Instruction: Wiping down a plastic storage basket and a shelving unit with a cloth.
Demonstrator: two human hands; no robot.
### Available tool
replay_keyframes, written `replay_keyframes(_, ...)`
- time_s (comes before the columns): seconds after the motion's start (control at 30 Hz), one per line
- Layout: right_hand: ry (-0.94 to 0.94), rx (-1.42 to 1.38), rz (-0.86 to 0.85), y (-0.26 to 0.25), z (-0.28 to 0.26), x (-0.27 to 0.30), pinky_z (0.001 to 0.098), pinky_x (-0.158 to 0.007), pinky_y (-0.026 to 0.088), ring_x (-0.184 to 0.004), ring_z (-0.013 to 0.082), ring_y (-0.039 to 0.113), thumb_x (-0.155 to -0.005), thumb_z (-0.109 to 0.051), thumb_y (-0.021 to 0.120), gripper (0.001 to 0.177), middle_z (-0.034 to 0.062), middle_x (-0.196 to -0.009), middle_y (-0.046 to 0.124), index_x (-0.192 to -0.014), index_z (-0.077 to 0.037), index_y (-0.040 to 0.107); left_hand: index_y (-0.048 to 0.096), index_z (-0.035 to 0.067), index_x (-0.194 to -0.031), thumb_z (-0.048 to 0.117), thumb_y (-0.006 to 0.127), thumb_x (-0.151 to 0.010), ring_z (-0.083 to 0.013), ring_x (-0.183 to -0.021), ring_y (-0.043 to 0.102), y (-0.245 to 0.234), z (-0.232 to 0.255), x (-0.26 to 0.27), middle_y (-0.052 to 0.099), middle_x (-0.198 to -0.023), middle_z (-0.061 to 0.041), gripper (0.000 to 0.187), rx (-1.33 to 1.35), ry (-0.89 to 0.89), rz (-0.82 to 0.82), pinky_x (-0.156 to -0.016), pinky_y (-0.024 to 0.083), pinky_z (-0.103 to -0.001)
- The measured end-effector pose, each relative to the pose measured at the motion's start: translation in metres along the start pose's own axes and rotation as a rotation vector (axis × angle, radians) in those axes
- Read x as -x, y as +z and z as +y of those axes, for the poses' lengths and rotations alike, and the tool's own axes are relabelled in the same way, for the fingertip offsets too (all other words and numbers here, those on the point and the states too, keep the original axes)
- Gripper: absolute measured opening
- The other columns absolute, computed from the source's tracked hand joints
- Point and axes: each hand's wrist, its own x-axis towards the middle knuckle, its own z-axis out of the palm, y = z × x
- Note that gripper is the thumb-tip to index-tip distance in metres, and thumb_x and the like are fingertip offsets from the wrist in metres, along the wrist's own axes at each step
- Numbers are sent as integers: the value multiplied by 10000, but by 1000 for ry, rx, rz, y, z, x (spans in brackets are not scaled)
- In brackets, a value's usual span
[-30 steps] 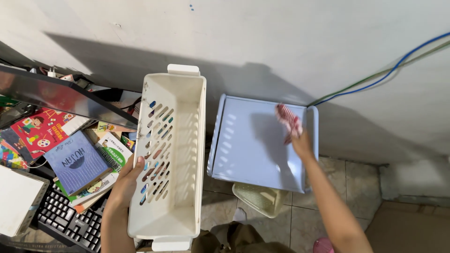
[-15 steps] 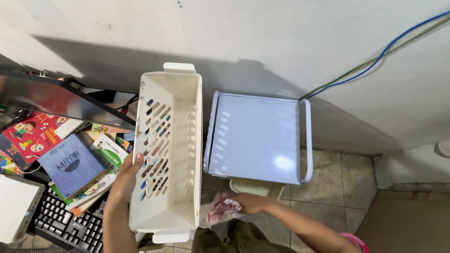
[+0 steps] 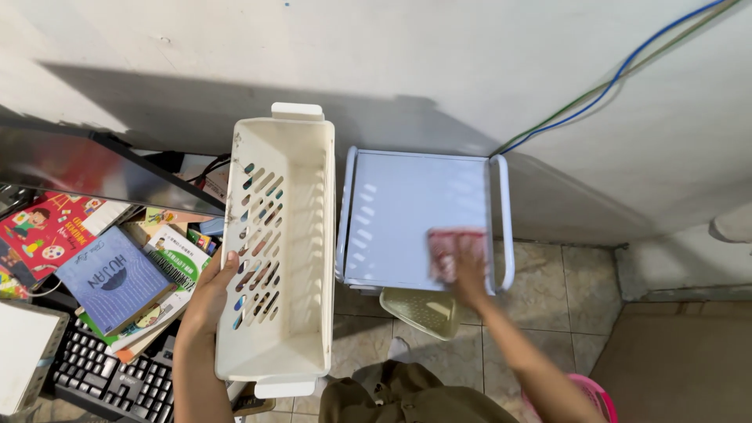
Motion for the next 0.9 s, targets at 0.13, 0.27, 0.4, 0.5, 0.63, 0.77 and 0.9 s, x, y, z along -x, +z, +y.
replay_keyframes(0.13,-236,-736,-139,79,3,48,681,-987,487,-1426,562,413,-907,-158,703,704,356,-1557,409,-1527,48,443,547,99,-1474,349,556,-993,-184,-1270,547,0,-3,1,631,-1407,-77,542,23,9,-29,-1071,393,-330)
replay_keyframes(0.27,-212,-671,-129,134,72,48,429,-826,525,-1072,295,580,-852,16,592,404,158,-1160,601,-1256,13,611,562,105,-1469,354,551,-1003,-205,-1244,563,0,-3,-1,633,-1387,-110,528,-20,-49,18,-1054,412,-354)
replay_keyframes(0.4,128,-1025,504,-26,30,71,306,-749,558,-903,147,658,-980,-38,597,282,64,-1037,707,-1256,-6,643,544,79,-1472,349,547,-1002,-209,-1241,573,-1,-7,0,626,-1403,-111,542,69,16,-50,-1051,416,-351)
replay_keyframes(0.5,29,-661,793,-84,20,84,398,-942,506,-1178,262,559,-897,12,633,473,178,-1327,579,-1367,26,587,540,74,-1474,346,548,-999,-210,-1251,575,0,-6,1,626,-1406,-109,548,89,15,-47,-1055,417,-349)
replay_keyframes(0.63,-34,-377,748,-30,60,71,469,-1134,413,-1444,366,412,-829,65,648,667,220,-1603,358,-1477,18,495,543,80,-1477,341,559,-995,-212,-1246,562,4,-6,2,623,-1402,-111,548,114,-34,11,-1047,416,-358)
replay_keyframes(0.77,19,-273,533,-39,48,43,449,-1077,456,-1439,387,418,-841,67,642,633,163,-1644,303,-1424,-170,578,542,88,-1481,366,565,-990,-205,-1276,556,-4,-17,-10,631,-1401,-107,565,37,1,-4,-1068,399,-353)
replay_keyframes(0.9,20,-108,504,-71,45,-20,472,-1024,491,-1376,387,484,-828,5,692,563,122,-1606,364,-1339,-225,643,562,106,-1480,383,575,-976,-209,-1262,558,5,-2,1,641,-1389,-103,575,26,-33,-6,-1058,408,-358)
